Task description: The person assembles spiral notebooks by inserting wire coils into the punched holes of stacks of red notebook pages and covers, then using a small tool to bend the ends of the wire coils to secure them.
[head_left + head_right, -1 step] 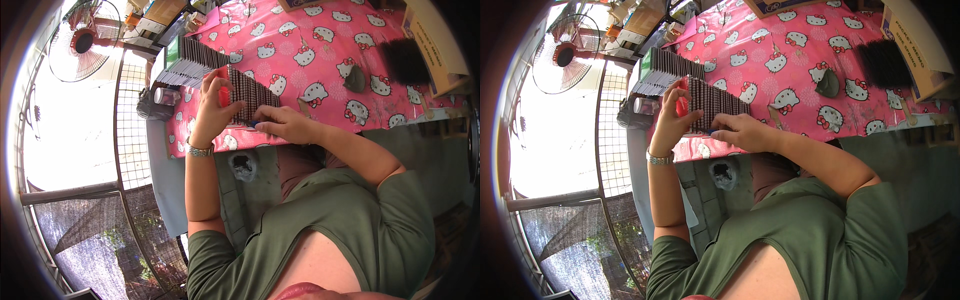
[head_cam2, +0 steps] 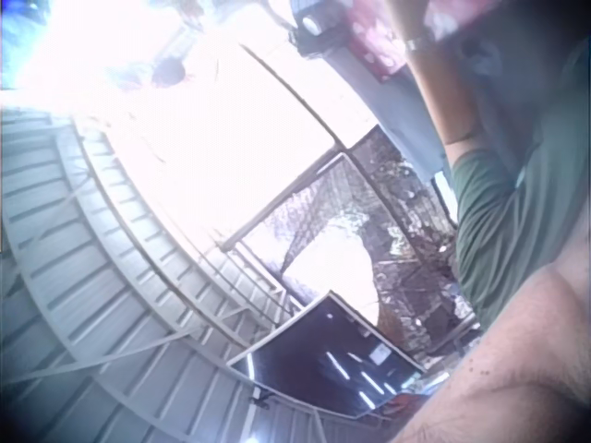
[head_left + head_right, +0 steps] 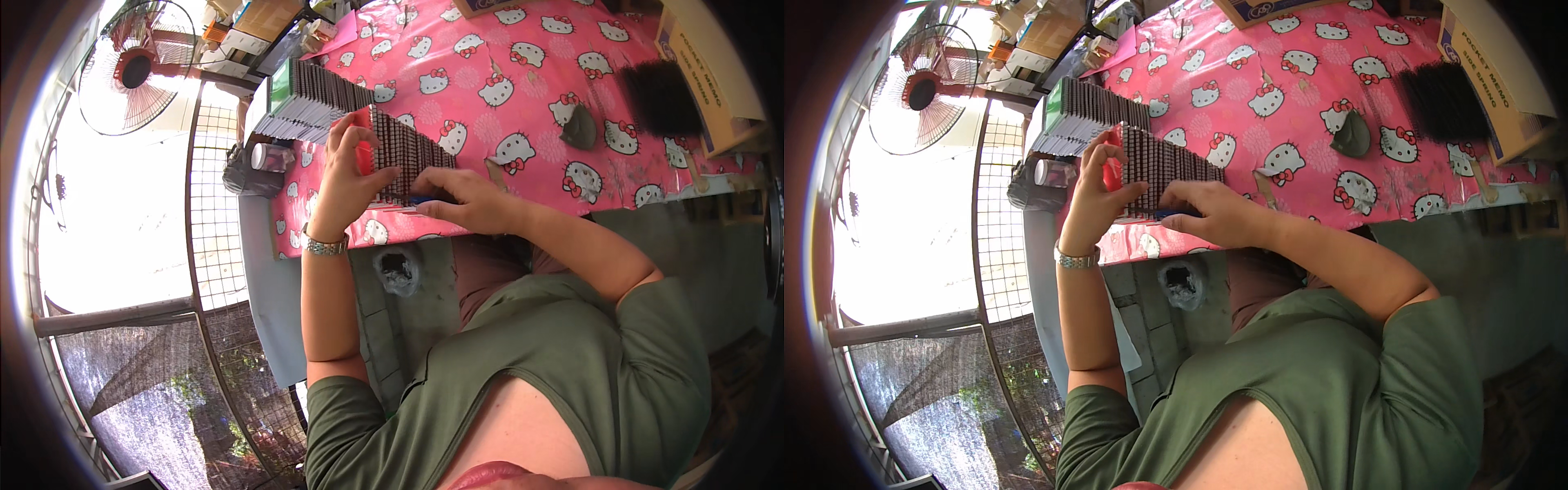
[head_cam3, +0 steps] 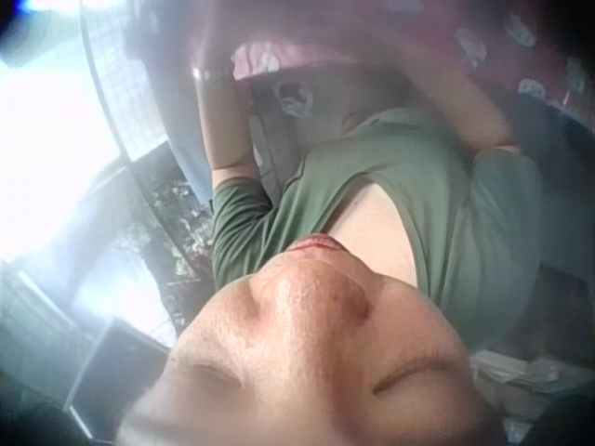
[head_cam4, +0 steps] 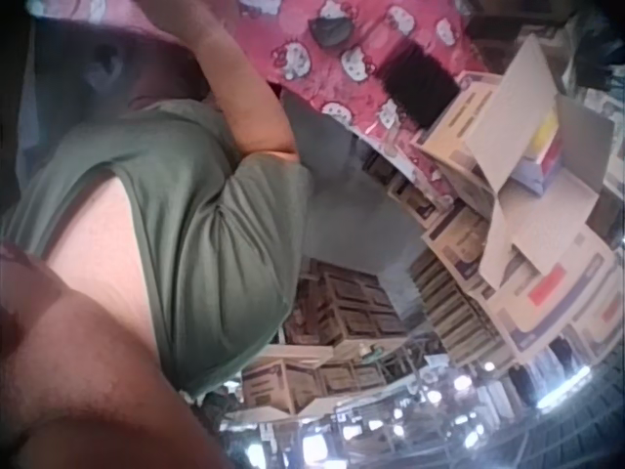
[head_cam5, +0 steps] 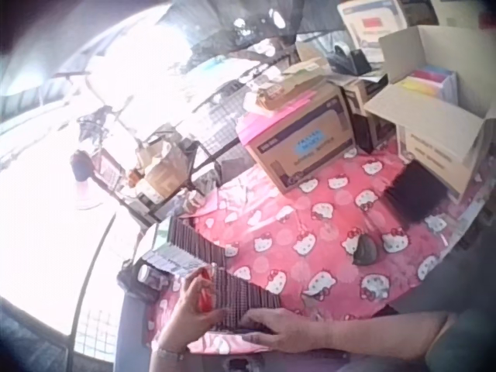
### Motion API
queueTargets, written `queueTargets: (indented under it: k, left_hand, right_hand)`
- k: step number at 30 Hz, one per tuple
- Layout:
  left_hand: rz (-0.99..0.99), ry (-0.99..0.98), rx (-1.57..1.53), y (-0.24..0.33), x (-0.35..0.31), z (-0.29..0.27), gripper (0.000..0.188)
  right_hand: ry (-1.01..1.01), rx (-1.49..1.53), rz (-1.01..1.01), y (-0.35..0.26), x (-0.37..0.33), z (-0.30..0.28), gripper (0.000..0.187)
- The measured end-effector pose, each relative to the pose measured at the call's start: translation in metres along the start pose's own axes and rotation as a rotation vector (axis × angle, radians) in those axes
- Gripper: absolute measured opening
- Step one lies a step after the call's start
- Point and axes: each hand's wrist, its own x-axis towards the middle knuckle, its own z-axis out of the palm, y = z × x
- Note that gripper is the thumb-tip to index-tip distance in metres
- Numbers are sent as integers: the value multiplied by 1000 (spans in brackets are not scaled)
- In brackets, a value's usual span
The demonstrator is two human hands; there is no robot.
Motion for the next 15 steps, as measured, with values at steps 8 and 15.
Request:
queueTargets:
  k: [8, 15]
  left_hand:
    - [-59, 9, -86, -1, -1, -3, 40]
    - [-34, 14, -59, -3, -2, -1, 41]
  right_hand:
    - [65, -272, -258, -1, 3, -17, 41]
    - [-66, -146, -5, -6, 5, -17, 40]
